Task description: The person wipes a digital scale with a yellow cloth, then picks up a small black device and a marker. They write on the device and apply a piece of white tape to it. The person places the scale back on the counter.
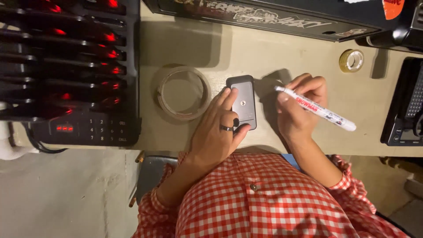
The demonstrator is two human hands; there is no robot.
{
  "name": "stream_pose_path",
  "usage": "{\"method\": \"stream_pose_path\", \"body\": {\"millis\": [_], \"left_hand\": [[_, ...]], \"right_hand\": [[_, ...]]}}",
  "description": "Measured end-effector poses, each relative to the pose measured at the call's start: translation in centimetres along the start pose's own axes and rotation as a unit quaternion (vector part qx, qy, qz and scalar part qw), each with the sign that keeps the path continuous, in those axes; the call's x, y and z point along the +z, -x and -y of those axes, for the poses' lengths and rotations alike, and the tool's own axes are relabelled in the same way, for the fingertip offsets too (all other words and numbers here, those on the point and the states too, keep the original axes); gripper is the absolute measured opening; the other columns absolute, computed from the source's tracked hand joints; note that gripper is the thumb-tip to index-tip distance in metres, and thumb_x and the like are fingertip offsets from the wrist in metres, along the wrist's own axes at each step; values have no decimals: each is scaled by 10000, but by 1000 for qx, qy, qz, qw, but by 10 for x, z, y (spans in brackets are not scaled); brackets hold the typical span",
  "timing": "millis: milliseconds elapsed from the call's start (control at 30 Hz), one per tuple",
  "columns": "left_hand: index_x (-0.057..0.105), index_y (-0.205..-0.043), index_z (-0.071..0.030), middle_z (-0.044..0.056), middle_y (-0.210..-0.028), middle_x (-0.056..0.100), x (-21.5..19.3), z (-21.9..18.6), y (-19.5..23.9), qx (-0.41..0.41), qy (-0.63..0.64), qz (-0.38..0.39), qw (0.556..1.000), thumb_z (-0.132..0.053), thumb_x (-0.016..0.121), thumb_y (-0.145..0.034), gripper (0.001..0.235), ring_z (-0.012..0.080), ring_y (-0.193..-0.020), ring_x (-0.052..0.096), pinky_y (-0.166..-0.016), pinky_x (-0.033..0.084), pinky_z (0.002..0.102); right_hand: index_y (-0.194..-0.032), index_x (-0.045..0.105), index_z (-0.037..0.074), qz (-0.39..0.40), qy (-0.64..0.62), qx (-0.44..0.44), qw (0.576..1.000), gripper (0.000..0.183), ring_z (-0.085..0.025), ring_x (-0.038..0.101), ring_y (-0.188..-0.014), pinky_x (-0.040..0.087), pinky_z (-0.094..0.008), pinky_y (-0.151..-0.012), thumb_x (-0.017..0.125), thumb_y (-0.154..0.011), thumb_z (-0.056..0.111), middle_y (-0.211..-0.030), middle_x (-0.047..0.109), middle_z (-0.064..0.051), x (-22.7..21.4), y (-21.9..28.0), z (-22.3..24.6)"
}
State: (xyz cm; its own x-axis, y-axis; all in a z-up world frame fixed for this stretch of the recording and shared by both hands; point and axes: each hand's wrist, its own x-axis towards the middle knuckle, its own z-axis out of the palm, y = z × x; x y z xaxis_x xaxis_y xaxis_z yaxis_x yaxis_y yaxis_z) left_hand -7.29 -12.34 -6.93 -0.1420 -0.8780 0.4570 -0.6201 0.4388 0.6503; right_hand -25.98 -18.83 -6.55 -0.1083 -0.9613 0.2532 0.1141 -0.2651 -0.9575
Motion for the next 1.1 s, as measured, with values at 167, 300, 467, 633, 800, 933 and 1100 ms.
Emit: {"method": "stream_pose_path", "body": {"millis": [167,300,467,633,800,933,1100], "left_hand": [[496,-950,-88,165,-1123,617,10,2,24,12,26,-83,996,-517,857,-788,583,375,-998,693,-926,563,497],[501,-775,-119,105,-874,603,32,19,55,74,170,-149,971,-613,822,-757,590,280,-694,592,-689,547,393],[659,-822,-190,-55,-722,510,37,6,58,0,212,-61,975,-936,189,-796,883,170,-567,525,-617,492,233],[634,-794,-159,-38,-702,476,40,-13,51,33,212,-77,974,-897,118,-822,901,180,-552,499,-571,469,259],[661,-992,-83,-36,-707,436,37,-36,43,34,255,-107,960,-873,231,-871,907,139,-525,466,-566,500,225],[584,-1052,-104,-49,-614,429,19,-49,26,-1,263,-67,963,-847,154,-873,877,142,-445,468,-482,478,218],[464,-1083,-88,-71,-538,370,10,-66,16,-1,278,-45,959,-765,157,-955,754,106,-372,394,-432,391,178]], "right_hand": [[-884,507,59,-14,-83,81,993,492,-97,537,-660,566,-210,-480,552,-1000,535,-869,475,-89,-9,8,30],[-825,571,72,73,-95,48,992,557,-98,607,-476,540,-170,-383,378,-1085,526,-726,519,-74,-13,23,58],[-647,517,35,133,-43,-61,988,303,-157,562,-413,504,-262,-334,632,-901,155,-617,620,-187,-8,35,84],[-637,579,35,147,30,-118,982,282,-201,578,-442,529,-286,-442,671,-895,100,-607,658,-145,-11,47,88],[-622,667,62,200,51,-140,969,197,-192,617,-444,564,-295,-444,774,-787,73,-633,706,-105,-30,60,76],[-693,643,43,230,35,-188,954,168,-222,651,-477,585,-325,-441,699,-850,29,-660,676,-140,-34,61,83],[-785,607,23,199,13,-224,954,153,-191,650,-522,609,-320,-481,630,-935,37,-719,662,-145,-17,65,84]]}}
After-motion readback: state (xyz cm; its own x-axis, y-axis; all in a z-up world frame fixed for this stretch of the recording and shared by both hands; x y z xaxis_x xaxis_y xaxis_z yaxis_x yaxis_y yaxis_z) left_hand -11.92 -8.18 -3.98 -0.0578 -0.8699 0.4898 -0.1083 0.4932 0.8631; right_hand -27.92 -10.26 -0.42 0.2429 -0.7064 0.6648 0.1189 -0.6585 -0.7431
